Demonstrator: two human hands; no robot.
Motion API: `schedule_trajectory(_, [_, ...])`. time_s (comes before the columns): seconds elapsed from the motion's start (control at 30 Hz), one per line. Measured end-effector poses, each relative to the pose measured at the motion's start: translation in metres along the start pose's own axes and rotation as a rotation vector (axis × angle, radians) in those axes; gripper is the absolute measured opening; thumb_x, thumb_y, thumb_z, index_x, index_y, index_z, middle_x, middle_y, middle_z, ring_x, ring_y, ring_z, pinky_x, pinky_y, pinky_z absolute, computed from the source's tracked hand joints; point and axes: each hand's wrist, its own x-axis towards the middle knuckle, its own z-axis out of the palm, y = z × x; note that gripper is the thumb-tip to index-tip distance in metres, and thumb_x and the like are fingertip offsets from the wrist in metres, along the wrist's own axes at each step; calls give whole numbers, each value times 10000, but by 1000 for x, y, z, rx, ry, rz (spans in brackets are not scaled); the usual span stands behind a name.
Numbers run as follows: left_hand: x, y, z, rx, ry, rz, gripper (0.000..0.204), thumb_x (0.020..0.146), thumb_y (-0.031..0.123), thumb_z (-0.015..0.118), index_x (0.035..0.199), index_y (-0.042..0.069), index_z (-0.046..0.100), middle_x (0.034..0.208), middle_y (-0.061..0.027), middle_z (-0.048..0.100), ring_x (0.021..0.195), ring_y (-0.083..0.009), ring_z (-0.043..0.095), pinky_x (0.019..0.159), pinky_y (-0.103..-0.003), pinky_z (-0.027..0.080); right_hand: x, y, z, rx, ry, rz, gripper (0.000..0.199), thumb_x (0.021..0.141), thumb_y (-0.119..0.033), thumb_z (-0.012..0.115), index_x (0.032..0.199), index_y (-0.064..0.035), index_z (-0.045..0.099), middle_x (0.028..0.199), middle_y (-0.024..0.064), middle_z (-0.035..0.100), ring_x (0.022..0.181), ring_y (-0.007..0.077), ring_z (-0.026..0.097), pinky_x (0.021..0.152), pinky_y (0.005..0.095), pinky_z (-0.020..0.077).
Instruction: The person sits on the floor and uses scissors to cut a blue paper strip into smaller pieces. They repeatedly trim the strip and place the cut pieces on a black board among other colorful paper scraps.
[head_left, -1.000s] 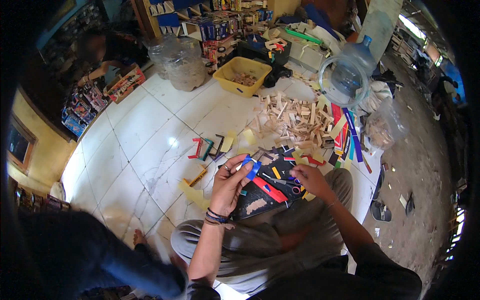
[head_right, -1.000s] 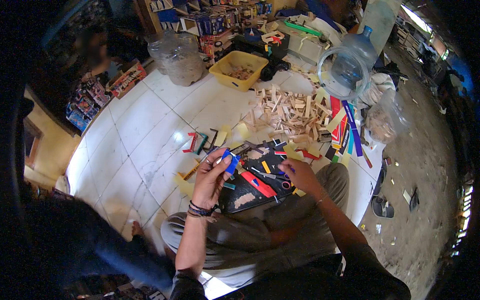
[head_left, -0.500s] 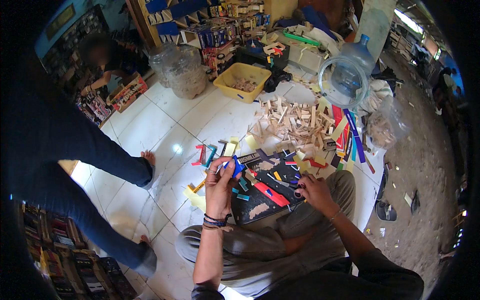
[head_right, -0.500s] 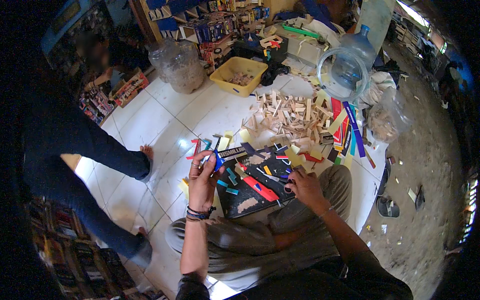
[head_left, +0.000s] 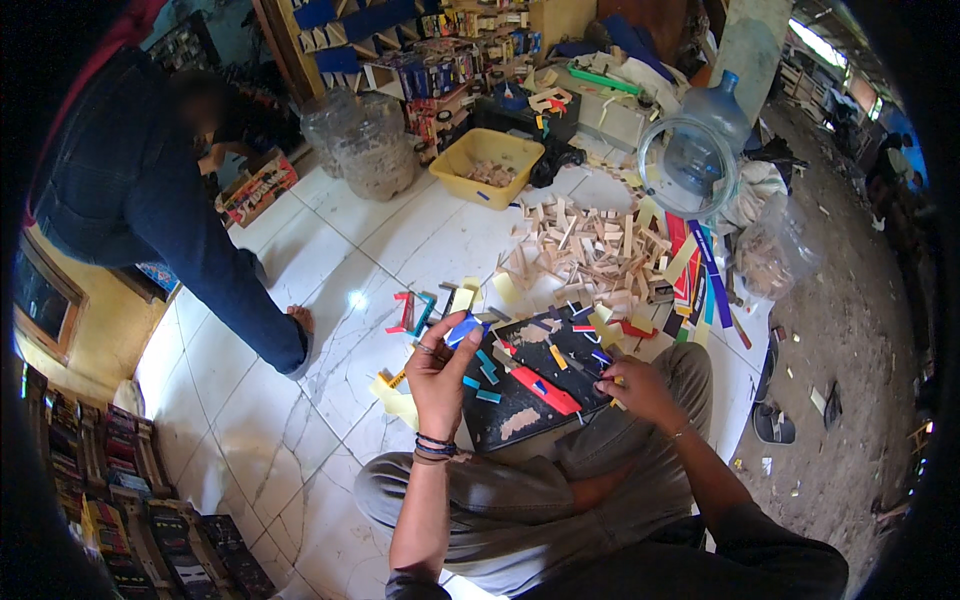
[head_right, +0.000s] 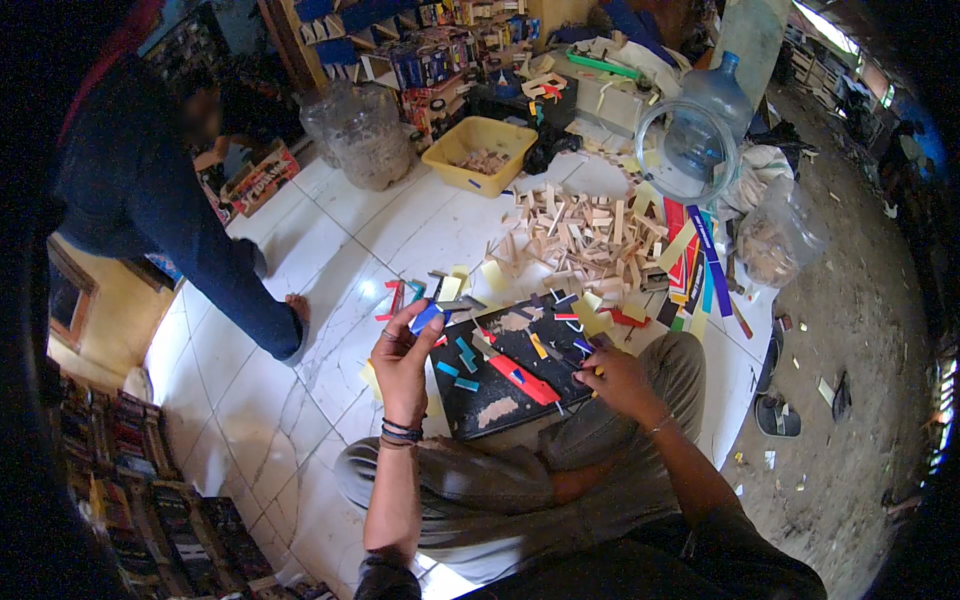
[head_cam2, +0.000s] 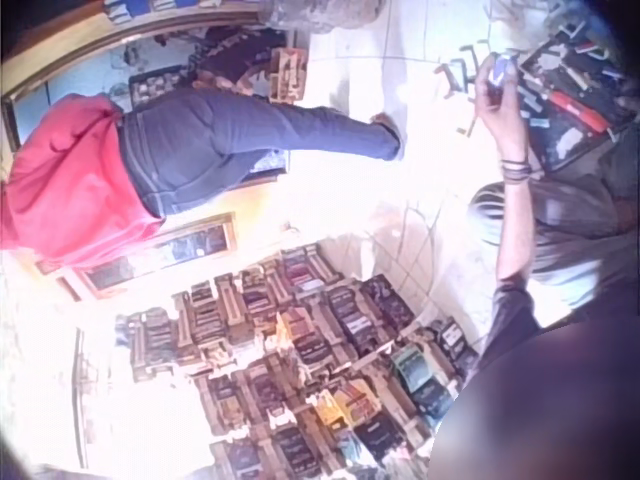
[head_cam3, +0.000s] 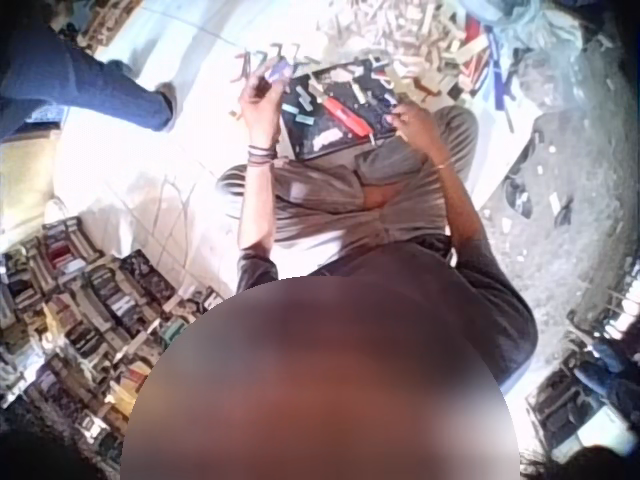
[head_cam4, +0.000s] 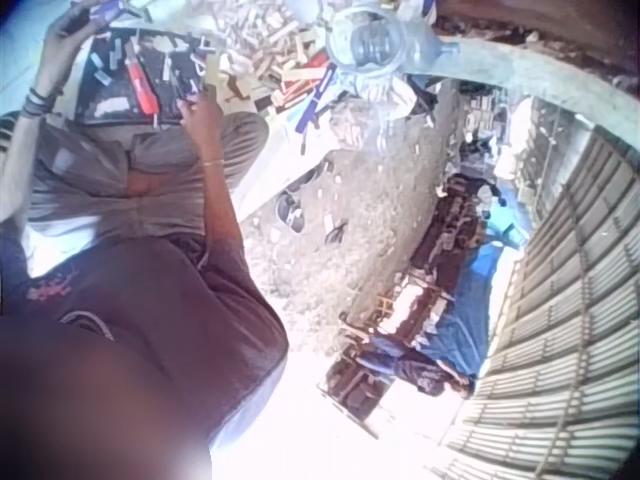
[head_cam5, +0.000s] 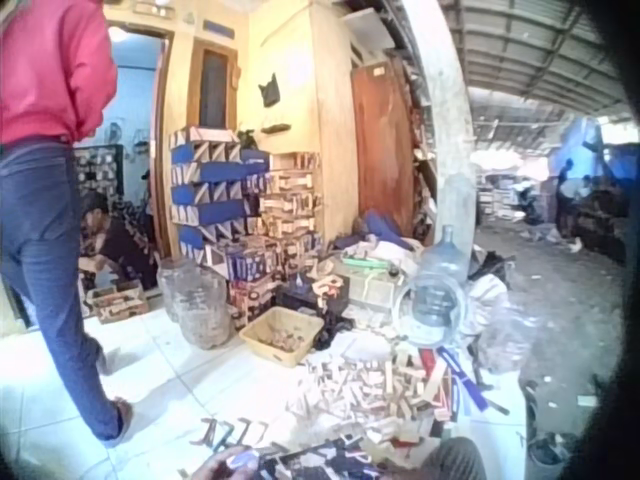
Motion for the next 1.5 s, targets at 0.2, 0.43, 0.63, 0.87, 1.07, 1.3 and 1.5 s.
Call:
schedule_trajectory(0.2, [-13, 4, 7, 61, 15, 87, 265, 885, 26, 737, 1140, -19, 678, 1041, -54, 700, 912, -87, 635, 786, -229, 517, -13, -34, -10, 1204, -339, 346, 267, 948, -293, 658, 1042, -47, 705, 1017, 46, 690, 1070, 179, 628, 850, 320, 473])
schedule_trajectory(0.43, [-20, 6, 11, 100, -13, 153, 271, 872, 4, 743, 1136, -15, 687, 1050, -68, 700, 928, -97, 637, 849, -229, 505, -26, -73, -1, 1736, -561, 131, 173, 975, -190, 607, 1041, -40, 661, 1143, 61, 627, 1084, 185, 544, 881, 300, 426])
schedule_trajectory(0.63, [-18, 1, 19, -103, 40, 22, 267, 881, 32, 745, 1141, 2, 692, 1036, -43, 705, 937, -74, 617, 845, -220, 486, -24, -84, -6, 1309, -567, 121, 151, 949, -95, 636, 1093, -51, 641, 1156, 81, 625, 1000, 143, 567, 860, 301, 451])
schedule_trajectory(0.87, [-14, -3, 16, -147, 73, -73, 289, 910, 74, 722, 1188, 10, 670, 985, -36, 707, 863, -64, 633, 765, -214, 519, -53, -59, 13, 1272, -875, 287, 295, 955, -380, 653, 1049, -108, 590, 1124, 55, 603, 809, 113, 515, 744, 268, 438])
schedule_trajectory(1.07, [-17, -10, 22, -35, 19, 32, 351, 902, 62, 729, 1239, 13, 640, 1033, -44, 688, 880, -72, 615, 793, -224, 512, -88, -2, 70, 1628, -1094, 533, 428, 887, -570, 649, 998, -165, 563, 1088, 29, 562, 796, 131, 518, 668, 281, 436])
schedule_trajectory(1.3, [-24, -35, 26, 715, -292, 418, 634, 769, 73, 811, 1360, 90, 583, 1193, -131, 624, 1043, -267, 619, 915, -346, 490, -91, 17, 102, 1909, -1109, 653, 417, 872, -532, 682, 991, -140, 600, 1007, -22, 563, 1024, 157, 525, 649, 320, 496])
schedule_trajectory(1.5, [-27, -58, 12, 1045, -540, 469, 900, 651, 243, 861, 1462, 132, 487, 1287, -119, 570, 1219, -317, 495, 1046, -424, 369, -93, 23, 111, 1930, -1136, 604, 432, 925, -559, 595, 1026, -140, 574, 1062, 36, 566, 967, 135, 547, 595, 285, 491])
